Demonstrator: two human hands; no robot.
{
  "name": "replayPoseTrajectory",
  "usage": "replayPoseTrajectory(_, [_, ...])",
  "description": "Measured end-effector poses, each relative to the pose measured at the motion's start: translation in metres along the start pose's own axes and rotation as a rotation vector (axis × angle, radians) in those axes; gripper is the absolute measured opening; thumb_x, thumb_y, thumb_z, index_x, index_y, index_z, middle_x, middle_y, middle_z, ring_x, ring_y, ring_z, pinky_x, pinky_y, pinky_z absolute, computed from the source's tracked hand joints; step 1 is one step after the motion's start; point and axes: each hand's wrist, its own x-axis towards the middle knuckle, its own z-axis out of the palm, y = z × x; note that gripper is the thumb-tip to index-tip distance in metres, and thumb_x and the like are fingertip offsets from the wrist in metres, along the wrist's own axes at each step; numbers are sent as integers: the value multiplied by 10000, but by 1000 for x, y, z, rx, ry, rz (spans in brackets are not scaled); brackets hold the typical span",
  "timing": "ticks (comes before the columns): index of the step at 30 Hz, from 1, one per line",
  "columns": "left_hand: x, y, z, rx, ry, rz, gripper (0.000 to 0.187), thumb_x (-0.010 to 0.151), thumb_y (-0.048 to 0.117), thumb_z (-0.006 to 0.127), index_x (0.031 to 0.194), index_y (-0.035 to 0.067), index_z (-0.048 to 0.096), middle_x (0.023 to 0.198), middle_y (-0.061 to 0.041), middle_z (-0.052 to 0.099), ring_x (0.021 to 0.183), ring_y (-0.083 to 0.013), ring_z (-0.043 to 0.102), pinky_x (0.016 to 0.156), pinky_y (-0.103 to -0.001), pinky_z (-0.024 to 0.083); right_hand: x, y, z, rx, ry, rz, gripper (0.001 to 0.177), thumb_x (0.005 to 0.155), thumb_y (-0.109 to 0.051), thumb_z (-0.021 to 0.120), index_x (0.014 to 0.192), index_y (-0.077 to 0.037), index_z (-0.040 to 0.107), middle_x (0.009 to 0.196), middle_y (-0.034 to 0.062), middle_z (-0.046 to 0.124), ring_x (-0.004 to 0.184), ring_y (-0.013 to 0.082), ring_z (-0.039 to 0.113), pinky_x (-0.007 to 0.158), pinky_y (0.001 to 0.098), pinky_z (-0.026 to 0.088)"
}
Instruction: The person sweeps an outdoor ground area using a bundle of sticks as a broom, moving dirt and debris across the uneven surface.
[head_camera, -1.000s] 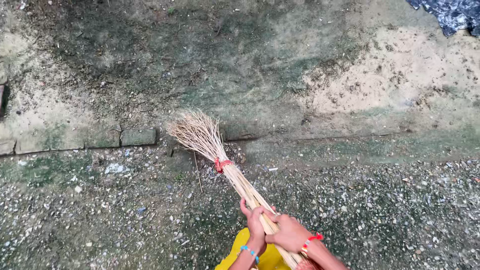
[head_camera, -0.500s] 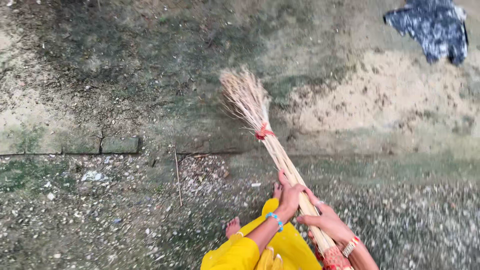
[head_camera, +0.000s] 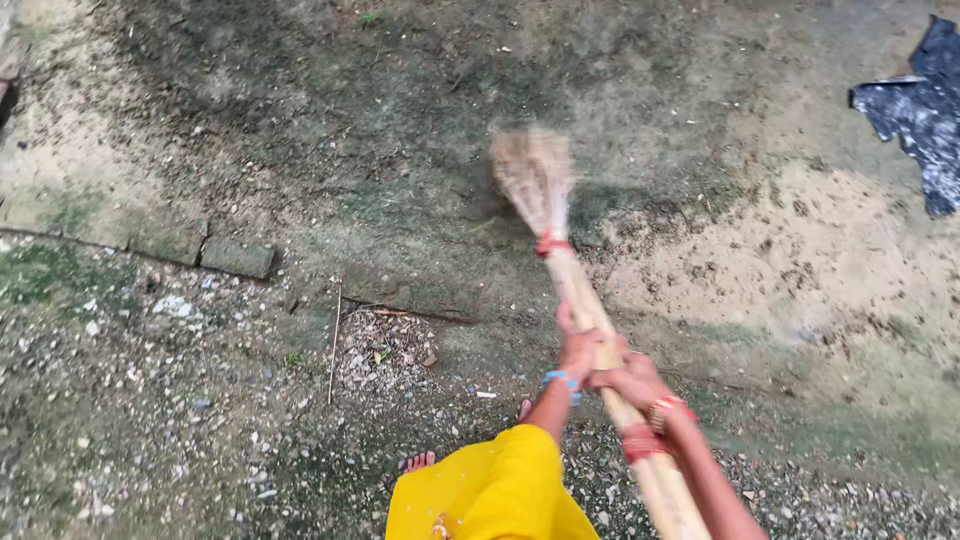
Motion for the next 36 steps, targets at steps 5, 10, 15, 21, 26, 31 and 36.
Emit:
replayPoseTrajectory(5, [-75,35,-147,-46,473,82,731,839,44,662,1463,229,330,1224,-169,573,952,-284,660,755,-407,597,20,1,134,-503,-254,-84,745,481,-402,861,1079,18,716,966,183,756,834,291,758,779,366,623])
replayPoseTrajectory(10, [-144,12,-157,207,757,306,709,812,15,722,1441,123,412,1325,-189,529,1126,-314,588,941,-397,506,-75,-35,114,-549,-428,-171,1033,530,-338,836,1435,5,472,1083,240,729,955,313,751,915,346,597])
replayPoseTrajectory(15, [-120,31,-81,-51,659,291,746,768,-5,652,1442,153,374,1302,-178,524,1082,-305,614,891,-380,549,-96,-83,46,-510,-355,-51,900,583,-365,859,1359,-19,563,1121,209,740,996,279,759,925,336,593])
replayPoseTrajectory(21, [-13,62,51,-201,295,152,706,831,-38,591,1426,241,331,1108,-175,595,821,-316,667,677,-426,605,-10,-78,-38,-306,-99,-83,476,597,-251,834,990,12,780,843,142,812,750,231,784,736,342,628])
replayPoseTrajectory(26, [136,72,155,431,86,152,693,905,37,666,1440,235,272,1119,-159,639,859,-309,699,703,-386,577,96,-110,-138,3,115,102,554,660,-102,834,1181,-30,662,803,189,728,574,279,659,538,425,540])
replayPoseTrajectory(31, [253,110,194,246,12,44,723,863,-9,623,1400,196,185,1165,-240,596,809,-268,692,627,-372,614,204,-176,-174,-193,99,81,566,656,-185,822,1149,66,701,804,206,768,587,257,706,549,398,584])
replayPoseTrajectory(36, [250,139,76,23,278,41,805,868,103,776,1415,232,200,1036,-158,659,720,-241,681,552,-359,587,254,-227,-86,-617,-84,-79,602,561,-357,909,979,56,775,867,156,774,721,233,753,718,347,623])
